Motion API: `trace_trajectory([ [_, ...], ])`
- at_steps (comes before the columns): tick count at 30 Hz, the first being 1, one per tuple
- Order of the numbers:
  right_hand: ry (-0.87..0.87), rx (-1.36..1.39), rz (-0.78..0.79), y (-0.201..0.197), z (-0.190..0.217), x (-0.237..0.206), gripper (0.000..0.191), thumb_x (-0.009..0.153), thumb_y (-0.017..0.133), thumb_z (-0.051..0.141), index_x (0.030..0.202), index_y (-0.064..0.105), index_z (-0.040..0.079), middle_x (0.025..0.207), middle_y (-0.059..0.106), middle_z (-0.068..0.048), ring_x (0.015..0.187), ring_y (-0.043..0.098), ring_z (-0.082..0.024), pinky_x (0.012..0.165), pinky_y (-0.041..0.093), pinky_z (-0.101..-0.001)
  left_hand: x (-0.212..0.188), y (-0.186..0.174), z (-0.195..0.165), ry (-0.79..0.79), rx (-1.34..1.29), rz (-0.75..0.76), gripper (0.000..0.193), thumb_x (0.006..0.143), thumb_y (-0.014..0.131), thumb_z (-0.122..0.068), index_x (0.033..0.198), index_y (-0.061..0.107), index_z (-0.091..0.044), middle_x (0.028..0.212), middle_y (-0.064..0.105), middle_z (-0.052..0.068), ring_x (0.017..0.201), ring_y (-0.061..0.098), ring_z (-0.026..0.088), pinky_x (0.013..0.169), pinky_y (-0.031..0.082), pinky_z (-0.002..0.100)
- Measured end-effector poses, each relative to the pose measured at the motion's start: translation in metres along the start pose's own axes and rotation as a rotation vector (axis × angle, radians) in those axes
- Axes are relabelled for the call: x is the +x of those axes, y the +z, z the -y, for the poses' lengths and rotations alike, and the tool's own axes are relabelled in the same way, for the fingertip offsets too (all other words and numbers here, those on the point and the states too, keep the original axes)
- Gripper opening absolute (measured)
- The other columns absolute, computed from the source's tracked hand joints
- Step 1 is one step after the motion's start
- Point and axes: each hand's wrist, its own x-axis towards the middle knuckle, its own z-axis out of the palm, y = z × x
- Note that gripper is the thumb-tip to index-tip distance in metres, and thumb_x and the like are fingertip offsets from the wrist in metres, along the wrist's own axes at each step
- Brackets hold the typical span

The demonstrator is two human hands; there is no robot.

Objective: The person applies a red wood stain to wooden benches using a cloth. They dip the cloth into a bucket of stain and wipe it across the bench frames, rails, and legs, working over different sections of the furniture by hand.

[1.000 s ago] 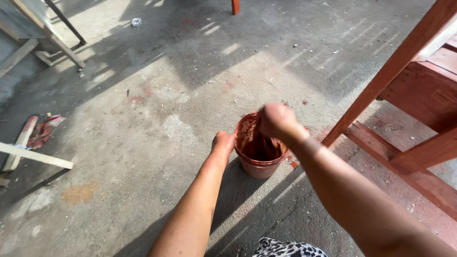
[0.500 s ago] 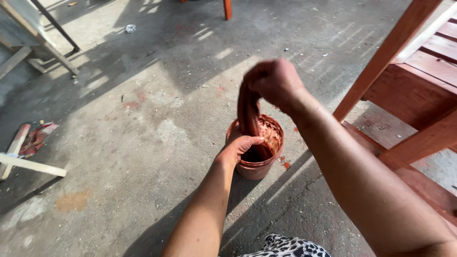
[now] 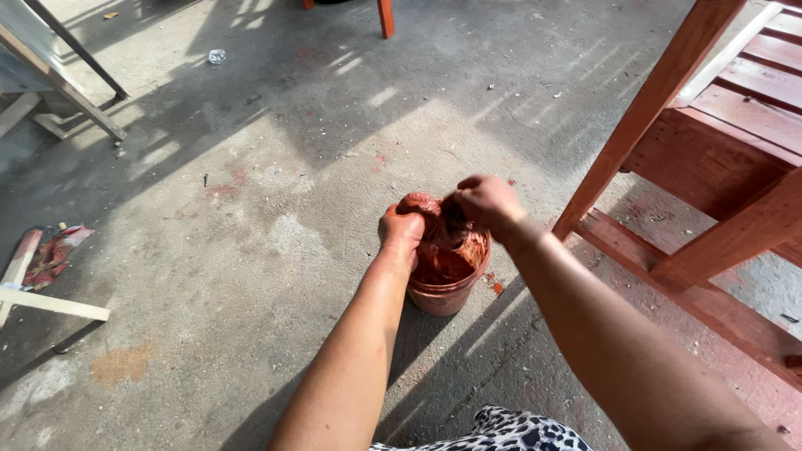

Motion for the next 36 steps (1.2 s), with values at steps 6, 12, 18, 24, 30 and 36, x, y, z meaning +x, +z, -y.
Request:
trace_trajectory([
  [6,0.385,0.823,0.324,0.042,-0.057,0.015,0.066,0.097,0.040,0.067,0.131,0.059,0.013,0.118,0.068,-0.013,0.117,0.060,-0.039,0.087,0.049,-0.0702,-0.011,0.014,-0.008,0.102,-0.099,0.204,0.035,0.073,0.059,0.006,0.105,0.068,-0.005,0.093,0.072,0.007,0.080,0.069,0.019,0.073,0.059,0.037],
  [12,0.281,0.981,0.439,0.037,-0.083,0.033,0.049,0.096,0.046,0.050,0.126,0.066,0.018,0.123,0.072,-0.007,0.113,0.066,-0.031,0.087,0.052,-0.0637,0.005,-0.010,-0.003,-0.030,-0.570,0.464,0.022,0.079,0.062,-0.006,0.099,0.066,-0.012,0.087,0.066,0.004,0.077,0.066,0.022,0.074,0.060,0.043],
  [18,0.277,1.006,0.311,0.047,-0.079,0.040,0.037,0.096,0.050,0.029,0.119,0.070,0.008,0.114,0.077,-0.012,0.101,0.074,-0.027,0.096,0.059,-0.0465,0.009,-0.010,-0.008,-0.107,-0.424,0.295,0.029,0.078,0.074,-0.034,0.095,0.063,-0.012,0.093,0.068,0.004,0.089,0.064,0.023,0.089,0.053,0.046],
  [24,0.303,0.961,0.271,0.046,-0.065,0.035,0.034,0.097,0.054,0.030,0.112,0.069,0.004,0.109,0.075,-0.015,0.097,0.072,-0.032,0.098,0.058,-0.0494,-0.012,0.003,-0.009,-0.268,-0.241,0.129,0.046,0.080,0.070,-0.053,0.111,0.066,-0.020,0.109,0.069,0.004,0.104,0.063,0.025,0.095,0.048,0.050],
  [30,0.299,1.000,0.381,0.034,-0.072,0.034,0.041,0.093,0.055,0.034,0.115,0.073,0.005,0.114,0.077,-0.015,0.102,0.074,-0.031,0.101,0.056,-0.0496,-0.001,0.010,0.002,-0.184,-0.529,0.125,0.043,0.076,0.075,-0.034,0.113,0.070,-0.012,0.108,0.072,0.008,0.101,0.065,0.026,0.093,0.052,0.045],
  [36,0.445,0.943,0.317,0.035,-0.065,0.018,0.051,0.090,0.063,0.054,0.117,0.073,0.012,0.115,0.076,-0.011,0.104,0.072,-0.030,0.099,0.053,-0.0539,0.008,0.022,0.027,0.266,-0.478,-0.054,0.025,0.081,0.079,-0.005,0.103,0.067,-0.007,0.098,0.069,0.002,0.090,0.063,0.014,0.082,0.054,0.030],
])
